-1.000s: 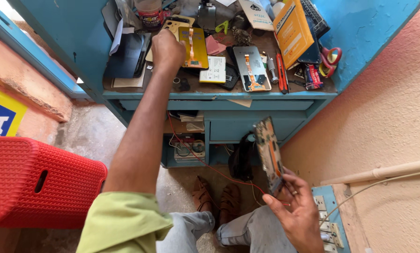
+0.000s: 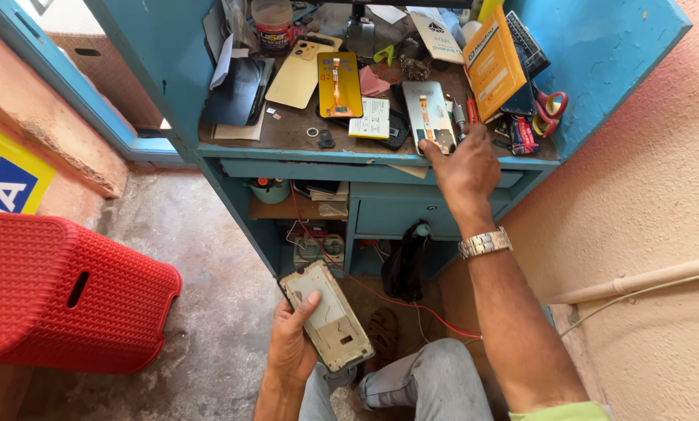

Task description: The person assembles a mobile phone by connecting the internal components and then testing the display by plugging it into a charger.

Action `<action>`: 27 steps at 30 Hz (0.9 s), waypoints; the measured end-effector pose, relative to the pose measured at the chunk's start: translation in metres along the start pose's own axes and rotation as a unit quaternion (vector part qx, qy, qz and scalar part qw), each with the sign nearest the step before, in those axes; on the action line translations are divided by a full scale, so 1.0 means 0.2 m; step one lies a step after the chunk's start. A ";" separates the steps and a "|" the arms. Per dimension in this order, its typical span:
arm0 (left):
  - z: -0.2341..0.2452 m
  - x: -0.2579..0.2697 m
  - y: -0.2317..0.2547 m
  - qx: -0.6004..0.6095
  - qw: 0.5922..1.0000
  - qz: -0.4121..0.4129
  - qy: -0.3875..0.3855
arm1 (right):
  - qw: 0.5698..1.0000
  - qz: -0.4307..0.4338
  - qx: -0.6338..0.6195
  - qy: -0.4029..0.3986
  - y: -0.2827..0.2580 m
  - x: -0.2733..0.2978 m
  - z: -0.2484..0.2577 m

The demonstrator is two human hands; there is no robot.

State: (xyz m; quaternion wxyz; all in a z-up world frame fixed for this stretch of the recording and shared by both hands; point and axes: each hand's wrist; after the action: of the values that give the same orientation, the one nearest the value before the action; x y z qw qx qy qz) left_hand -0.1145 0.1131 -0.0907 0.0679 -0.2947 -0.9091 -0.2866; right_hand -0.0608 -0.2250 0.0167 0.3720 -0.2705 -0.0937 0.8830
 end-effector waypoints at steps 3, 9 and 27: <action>0.06 0.04 -0.02 0.011 0.999 0.020 0.024 | 0.999 -0.036 -0.021 -0.028 -0.01 -0.04 -0.02; 0.13 0.07 -0.06 0.006 0.998 0.034 0.045 | 0.998 -0.040 0.009 -0.050 -0.07 -0.03 -0.01; 0.16 0.12 -0.09 -0.012 0.996 0.049 0.070 | 0.944 -0.183 -0.263 -0.076 -0.05 -0.18 -0.07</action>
State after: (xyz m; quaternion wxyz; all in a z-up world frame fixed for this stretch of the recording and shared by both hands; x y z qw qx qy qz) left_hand -0.1426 0.1315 -0.1180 0.1413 -0.3191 -0.8830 -0.3139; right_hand -0.0260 -0.2448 0.0233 0.4345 -0.2695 -0.3988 0.7613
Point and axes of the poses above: each hand's wrist, its own x-axis away from the middle knuckle, its own z-axis out of the back of the hand, y = z × x, and after that the axes turned 4 degrees about x, right-handed
